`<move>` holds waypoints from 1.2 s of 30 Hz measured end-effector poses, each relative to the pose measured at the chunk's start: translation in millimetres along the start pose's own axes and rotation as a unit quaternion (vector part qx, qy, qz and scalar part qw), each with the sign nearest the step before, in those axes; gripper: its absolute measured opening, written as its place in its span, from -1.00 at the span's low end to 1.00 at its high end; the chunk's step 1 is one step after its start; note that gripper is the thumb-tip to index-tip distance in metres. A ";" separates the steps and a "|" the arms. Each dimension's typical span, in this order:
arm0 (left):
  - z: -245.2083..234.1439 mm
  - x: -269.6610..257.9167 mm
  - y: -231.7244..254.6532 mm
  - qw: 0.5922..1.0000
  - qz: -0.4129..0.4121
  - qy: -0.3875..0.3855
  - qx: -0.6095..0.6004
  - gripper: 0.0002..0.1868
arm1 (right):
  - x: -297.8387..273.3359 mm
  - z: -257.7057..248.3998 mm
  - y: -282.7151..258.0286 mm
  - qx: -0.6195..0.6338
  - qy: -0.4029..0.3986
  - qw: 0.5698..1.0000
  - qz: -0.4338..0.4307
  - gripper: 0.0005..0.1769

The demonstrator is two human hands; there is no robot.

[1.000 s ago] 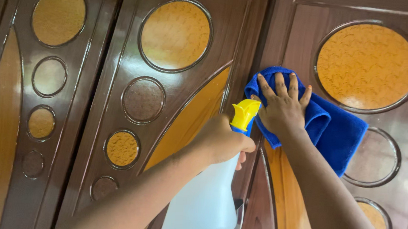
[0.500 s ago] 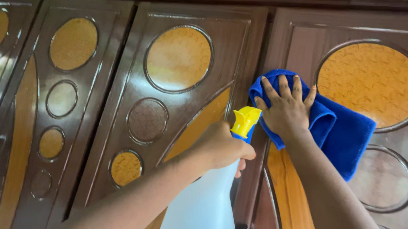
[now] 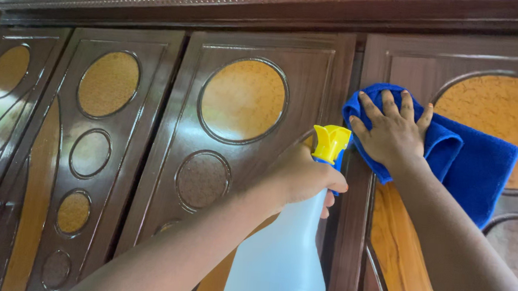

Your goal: The person cleans a dark brown wooden double door by spraying a cleaning solution from a bottle and wiping the surface with a blue cloth. They systematically clean the door panels, handles, and decorative circular insets.

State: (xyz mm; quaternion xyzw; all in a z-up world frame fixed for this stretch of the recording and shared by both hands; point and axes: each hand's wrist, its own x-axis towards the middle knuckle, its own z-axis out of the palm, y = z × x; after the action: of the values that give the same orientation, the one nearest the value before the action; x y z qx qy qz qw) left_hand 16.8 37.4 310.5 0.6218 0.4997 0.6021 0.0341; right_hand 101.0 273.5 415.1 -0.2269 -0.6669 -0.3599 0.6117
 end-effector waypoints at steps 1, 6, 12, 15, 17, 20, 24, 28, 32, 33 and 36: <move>-1.7 1.6 -0.5 1.000 0.002 -0.003 -0.006 -0.77 | 4.0 -0.3 0.2 -0.004 -0.012 1.000 0.007 -0.25; -11.2 3.7 1.4 1.000 0.012 -0.005 -0.009 -0.68 | 31.5 -1.5 4.1 -0.017 -0.041 0.998 0.032 -0.24; -19.4 7.7 9.0 0.999 0.027 -0.024 0.008 -0.74 | 65.8 -0.1 9.4 -0.021 -0.038 0.998 0.044 -0.23; -20.5 10.9 11.8 0.999 0.019 -0.031 0.016 -0.76 | 80.5 0.9 12.2 -0.024 -0.044 0.997 0.054 -0.23; -20.6 10.1 13.5 0.999 0.014 -0.032 0.022 -0.78 | 89.3 -0.9 14.6 -0.026 -0.043 0.997 0.053 -0.24; -16.3 10.3 14.3 0.999 0.016 -0.045 0.022 -0.76 | 103.2 -2.8 19.0 -0.024 -0.041 0.997 0.056 -0.24; -17.5 13.0 16.3 0.998 0.015 -0.054 0.034 -0.74 | 103.1 3.5 27.5 -0.020 -0.020 0.997 0.065 -0.24; -18.0 15.4 18.3 0.998 0.016 -0.056 0.031 -0.72 | 97.0 3.9 41.9 -0.025 -0.012 0.994 0.104 -0.26; -14.2 16.8 18.2 0.997 0.027 -0.060 0.034 -0.73 | 85.7 -1.3 52.6 -0.025 -0.005 0.993 0.119 -0.25; -12.7 16.6 17.5 0.997 0.025 -0.056 0.037 -0.73 | 83.5 -2.6 54.5 -0.021 -0.006 0.992 0.124 -0.24; -5.5 17.9 15.0 0.998 0.026 -0.046 0.039 -0.73 | 75.9 -5.9 64.8 -0.025 0.002 0.994 0.111 -0.23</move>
State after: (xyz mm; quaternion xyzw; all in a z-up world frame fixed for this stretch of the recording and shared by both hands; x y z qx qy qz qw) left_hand 17.1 38.7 334.4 0.6622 0.5043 0.5540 0.0173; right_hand 141.7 299.8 502.5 -0.3138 -0.6275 -0.3069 0.6431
